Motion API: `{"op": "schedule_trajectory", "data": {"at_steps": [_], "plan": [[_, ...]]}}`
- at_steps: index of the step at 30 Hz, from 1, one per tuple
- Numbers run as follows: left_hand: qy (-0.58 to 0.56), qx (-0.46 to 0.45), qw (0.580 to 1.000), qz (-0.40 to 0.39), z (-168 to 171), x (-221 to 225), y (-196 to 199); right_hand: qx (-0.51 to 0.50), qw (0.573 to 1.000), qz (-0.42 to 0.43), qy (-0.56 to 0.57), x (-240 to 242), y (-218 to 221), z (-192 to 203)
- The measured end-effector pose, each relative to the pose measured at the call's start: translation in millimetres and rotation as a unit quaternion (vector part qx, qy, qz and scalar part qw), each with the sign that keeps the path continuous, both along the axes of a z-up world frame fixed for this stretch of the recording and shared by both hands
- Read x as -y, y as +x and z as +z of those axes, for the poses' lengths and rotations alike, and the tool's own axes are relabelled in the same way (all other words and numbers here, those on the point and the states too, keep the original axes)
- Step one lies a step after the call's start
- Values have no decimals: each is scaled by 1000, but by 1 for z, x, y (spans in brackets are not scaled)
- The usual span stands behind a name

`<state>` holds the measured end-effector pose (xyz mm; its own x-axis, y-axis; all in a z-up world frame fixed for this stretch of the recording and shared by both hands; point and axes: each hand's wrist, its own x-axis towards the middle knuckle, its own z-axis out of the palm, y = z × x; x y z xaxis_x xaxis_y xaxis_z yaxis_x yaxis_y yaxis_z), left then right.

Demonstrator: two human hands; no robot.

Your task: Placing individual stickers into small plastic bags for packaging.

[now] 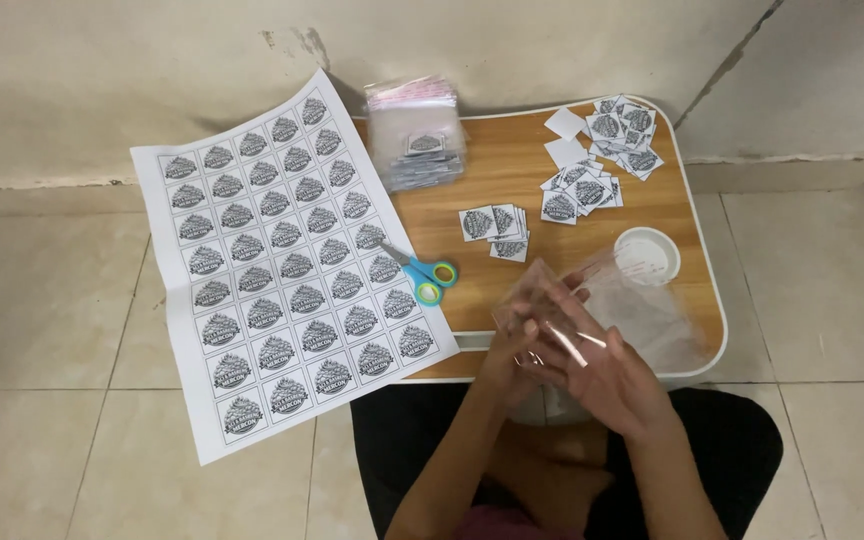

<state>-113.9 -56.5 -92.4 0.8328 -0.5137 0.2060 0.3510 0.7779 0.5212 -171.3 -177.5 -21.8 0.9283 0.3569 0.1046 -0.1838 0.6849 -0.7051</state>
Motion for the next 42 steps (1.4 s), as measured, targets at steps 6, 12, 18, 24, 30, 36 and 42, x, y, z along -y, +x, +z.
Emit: {"op": "schedule_trajectory", "data": {"at_steps": [6,12,18,24,30,36,42], "plan": [[-52,11,996,-72,-18,6,5,-15,1000,0,-2,5,5,-24],[-79,-17,992,-101,-31,7,9,-11,999,8,43,-8,8,-7],[-13,-129,985,-117,-16,-4,25,-37,999,-9,3,3,10,-37],[-128,-153,980,10,-9,-37,38,-124,939,-198,-254,8,7,-10],[-136,-202,970,-15,-8,-47,36,16,761,-345,-549,12,80,-24],[-170,-227,959,5,-4,-47,33,130,586,-238,-763,-6,160,-41],[-181,-248,952,22,-17,-41,40,43,571,-188,-798,-23,195,-36]]}}
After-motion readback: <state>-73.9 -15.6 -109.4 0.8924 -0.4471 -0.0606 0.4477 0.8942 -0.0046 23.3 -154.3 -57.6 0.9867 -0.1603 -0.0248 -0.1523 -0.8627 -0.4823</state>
